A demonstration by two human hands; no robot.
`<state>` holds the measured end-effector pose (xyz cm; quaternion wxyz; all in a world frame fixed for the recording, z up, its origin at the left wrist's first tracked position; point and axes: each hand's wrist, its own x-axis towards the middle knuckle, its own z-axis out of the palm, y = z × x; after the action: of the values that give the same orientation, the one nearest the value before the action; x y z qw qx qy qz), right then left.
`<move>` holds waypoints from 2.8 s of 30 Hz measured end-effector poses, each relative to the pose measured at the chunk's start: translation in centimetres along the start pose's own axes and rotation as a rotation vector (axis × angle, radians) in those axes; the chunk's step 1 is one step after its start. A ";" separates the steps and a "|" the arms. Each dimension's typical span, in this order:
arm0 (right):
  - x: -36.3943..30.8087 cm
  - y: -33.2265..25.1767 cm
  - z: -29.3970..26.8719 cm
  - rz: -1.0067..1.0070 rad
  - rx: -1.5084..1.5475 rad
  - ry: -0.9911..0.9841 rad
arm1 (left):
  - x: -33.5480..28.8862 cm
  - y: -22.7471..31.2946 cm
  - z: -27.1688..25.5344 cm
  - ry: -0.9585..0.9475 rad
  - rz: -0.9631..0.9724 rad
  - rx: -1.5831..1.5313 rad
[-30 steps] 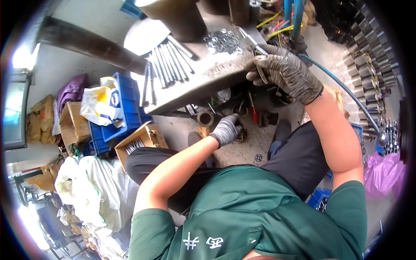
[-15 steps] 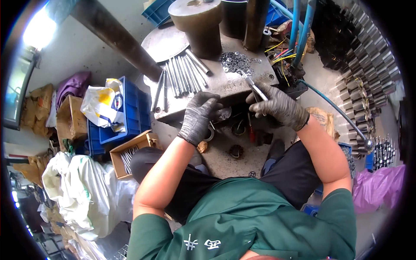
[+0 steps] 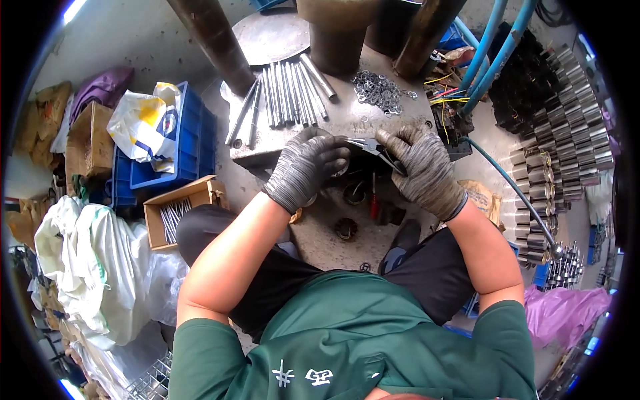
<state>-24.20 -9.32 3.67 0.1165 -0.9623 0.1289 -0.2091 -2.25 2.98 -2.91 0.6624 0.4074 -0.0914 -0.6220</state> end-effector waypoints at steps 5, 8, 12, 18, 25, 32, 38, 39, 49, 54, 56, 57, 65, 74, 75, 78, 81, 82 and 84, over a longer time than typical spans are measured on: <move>0.1 -0.1 0.4 -0.040 -0.041 0.040 | 0.7 -0.5 -1.5 -0.043 -0.017 -0.056; 0.2 -0.5 0.2 -0.040 -0.066 0.025 | 0.4 -0.6 -1.3 -0.053 -0.017 -0.070; 0.1 -0.6 0.1 0.029 -0.018 -0.042 | -0.1 -0.2 -0.3 -0.061 -0.020 -0.034; 0.4 -0.8 0.0 0.009 0.011 0.002 | -0.3 0.2 0.0 -0.012 -0.057 -0.118; 0.5 -0.9 0.0 0.014 0.010 -0.005 | -0.5 0.2 0.4 0.000 -0.006 -0.098; 0.3 -0.9 0.2 0.020 0.027 -0.011 | -0.8 0.5 0.6 -0.021 0.015 -0.049; 0.3 -1.0 0.6 0.015 0.008 -0.007 | -1.1 0.5 0.8 0.018 0.038 -0.029; 0.3 -1.0 0.6 0.009 0.003 -0.001 | -1.1 0.5 0.9 0.029 0.041 -0.024; 0.5 -1.4 0.5 0.021 -0.013 0.001 | -1.4 0.9 0.9 0.052 0.014 -0.020; 0.5 -1.6 0.6 0.010 -0.020 0.003 | -1.6 0.8 0.9 0.035 0.050 -0.038; 0.5 -1.6 0.6 0.012 -0.016 0.006 | -1.7 0.7 0.8 0.031 0.051 -0.034; 0.4 -1.5 0.7 0.014 -0.020 0.000 | -1.7 0.7 0.7 0.026 0.051 -0.031; 0.9 -1.7 0.0 0.052 -0.078 -0.049 | -1.9 1.2 1.1 -0.006 0.081 0.230; -0.8 0.4 0.0 0.466 0.400 0.098 | 0.9 11.2 -1.1 0.419 0.436 1.640; -1.0 0.7 0.5 0.556 0.483 0.139 | 1.6 12.0 -2.7 0.501 0.430 1.753; -1.8 1.3 1.8 0.544 0.467 0.109 | 2.6 11.7 -4.9 0.532 0.355 1.787; -1.8 1.3 1.4 0.559 0.501 0.096 | 2.5 11.0 -3.4 0.468 0.299 1.790; -2.0 1.4 1.6 0.555 0.515 0.099 | 2.4 11.1 -3.2 0.453 0.285 1.733; -2.2 1.5 1.8 0.515 0.501 0.108 | 2.6 11.3 -3.6 0.432 0.294 1.666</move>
<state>-25.61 -9.74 0.83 0.3908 -0.8274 0.3177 -0.2486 9.01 0.94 1.13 0.2254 0.8522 -0.4404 -0.1702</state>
